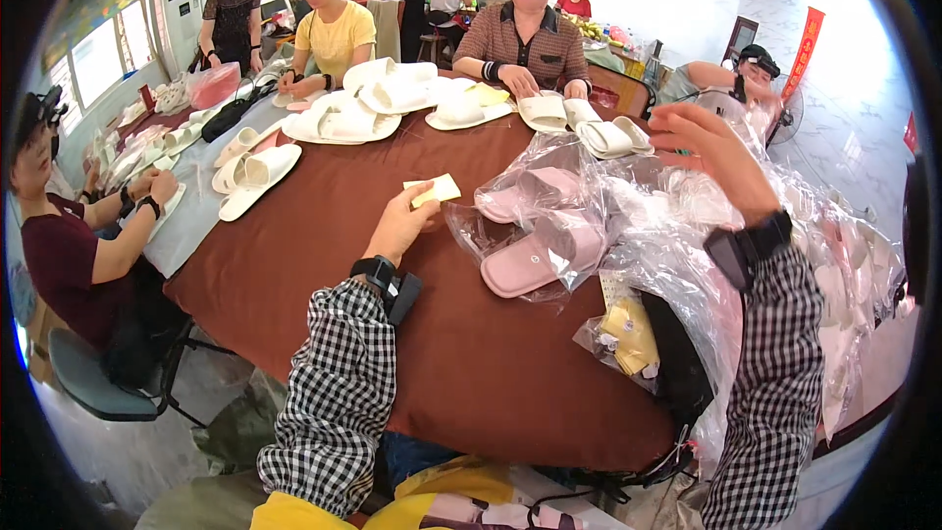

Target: Applying size labels to the inside of slippers at a production table.

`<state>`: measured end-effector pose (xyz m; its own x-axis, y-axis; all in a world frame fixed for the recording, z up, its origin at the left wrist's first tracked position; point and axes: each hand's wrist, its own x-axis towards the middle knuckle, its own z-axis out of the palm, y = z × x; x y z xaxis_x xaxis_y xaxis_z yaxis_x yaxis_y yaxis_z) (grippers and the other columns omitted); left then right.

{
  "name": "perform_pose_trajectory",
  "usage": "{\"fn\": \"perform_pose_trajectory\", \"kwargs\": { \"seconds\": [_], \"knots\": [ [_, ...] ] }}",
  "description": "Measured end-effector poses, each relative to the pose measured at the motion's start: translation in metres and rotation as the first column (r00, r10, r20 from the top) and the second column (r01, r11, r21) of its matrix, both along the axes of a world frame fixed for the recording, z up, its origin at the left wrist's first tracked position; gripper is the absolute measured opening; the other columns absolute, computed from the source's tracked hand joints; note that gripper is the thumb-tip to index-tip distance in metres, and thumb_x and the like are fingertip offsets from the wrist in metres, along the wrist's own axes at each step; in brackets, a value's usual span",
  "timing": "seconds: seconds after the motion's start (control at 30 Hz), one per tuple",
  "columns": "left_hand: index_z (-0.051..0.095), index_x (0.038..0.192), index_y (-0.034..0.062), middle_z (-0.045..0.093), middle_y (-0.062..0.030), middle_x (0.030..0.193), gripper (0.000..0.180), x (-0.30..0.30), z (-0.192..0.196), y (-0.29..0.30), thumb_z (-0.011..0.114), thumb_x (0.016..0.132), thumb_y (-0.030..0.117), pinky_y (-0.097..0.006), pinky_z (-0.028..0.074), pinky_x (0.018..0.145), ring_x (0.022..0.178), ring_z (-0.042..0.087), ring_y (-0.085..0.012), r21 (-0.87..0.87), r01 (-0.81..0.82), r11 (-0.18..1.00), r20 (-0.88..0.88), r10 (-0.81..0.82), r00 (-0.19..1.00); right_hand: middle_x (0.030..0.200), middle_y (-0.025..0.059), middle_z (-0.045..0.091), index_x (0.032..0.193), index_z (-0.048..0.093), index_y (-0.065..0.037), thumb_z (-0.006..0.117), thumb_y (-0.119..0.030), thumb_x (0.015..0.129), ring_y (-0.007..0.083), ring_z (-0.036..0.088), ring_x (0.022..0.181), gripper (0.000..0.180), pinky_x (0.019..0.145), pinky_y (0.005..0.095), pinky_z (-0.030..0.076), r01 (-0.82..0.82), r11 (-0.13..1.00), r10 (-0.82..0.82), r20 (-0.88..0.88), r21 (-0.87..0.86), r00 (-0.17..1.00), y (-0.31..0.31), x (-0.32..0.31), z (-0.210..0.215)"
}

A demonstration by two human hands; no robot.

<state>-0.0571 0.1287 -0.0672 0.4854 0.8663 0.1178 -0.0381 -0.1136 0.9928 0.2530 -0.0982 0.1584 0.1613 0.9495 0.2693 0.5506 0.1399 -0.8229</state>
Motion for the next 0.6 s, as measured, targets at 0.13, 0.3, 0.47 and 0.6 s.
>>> {"fn": "perform_pose_trajectory", "kwargs": {
  "seconds": [0.13,0.3,0.47,0.6],
  "knots": [
    [0.038,0.148,0.0034,0.053,-0.0144,0.133,0.062,0.01,0.01,-0.011,0.063,0.093,0.012,-0.031,0.048,0.097,0.115,0.058,-0.0189,0.122,-0.047,0.991,0.038,0.042,0.998,0.111,0.0044,0.062,0.121,0.059,-0.002,0.059,-0.03,0.096,0.0138,0.061,0.103,0.038,0.086,0.0287,0.054,0.029,0.996,-0.015,0.152,-0.09,0.988,0.071,0.054,-0.011],
    [0.027,0.152,0.0013,0.035,-0.0208,0.15,0.085,0.02,0.017,-0.027,0.073,0.081,0.01,-0.036,0.039,0.109,0.136,0.041,-0.0305,0.705,-0.011,0.709,-0.053,0.069,0.996,0.103,0.0144,0.065,0.106,0.061,0.002,0.052,-0.019,0.094,0.0312,0.06,0.101,0.026,0.087,0.0386,0.05,0.162,0.971,0.007,0.699,-0.175,0.715,0.165,0.136,-0.13],
    [0.028,0.153,0.0054,0.052,-0.0196,0.126,0.081,0.037,-0.002,-0.014,0.068,0.083,0.003,-0.032,0.053,0.086,0.108,0.06,-0.0249,0.424,0.067,0.903,-0.172,0.008,0.985,0.104,0.021,0.068,0.108,0.064,0.004,0.05,-0.031,0.096,0.0351,0.063,0.105,0.039,0.09,0.0395,0.048,0.168,0.985,-0.137,0.469,-0.025,0.873,0.179,0.161,-0.249],
    [0.045,0.144,0.0035,0.063,-0.016,0.113,0.067,0.034,-0.02,0.003,0.067,0.082,0.002,-0.031,0.051,0.084,0.099,0.064,-0.0222,0.141,-0.034,0.989,-0.116,0.051,0.992,0.091,0.0148,0.069,0.101,0.067,0.003,0.064,-0.038,0.089,0.0255,0.066,0.088,0.043,0.078,0.0364,0.049,0.259,0.946,-0.178,0.354,-0.195,0.918,0.168,0.15,-0.236]
  ]
}}
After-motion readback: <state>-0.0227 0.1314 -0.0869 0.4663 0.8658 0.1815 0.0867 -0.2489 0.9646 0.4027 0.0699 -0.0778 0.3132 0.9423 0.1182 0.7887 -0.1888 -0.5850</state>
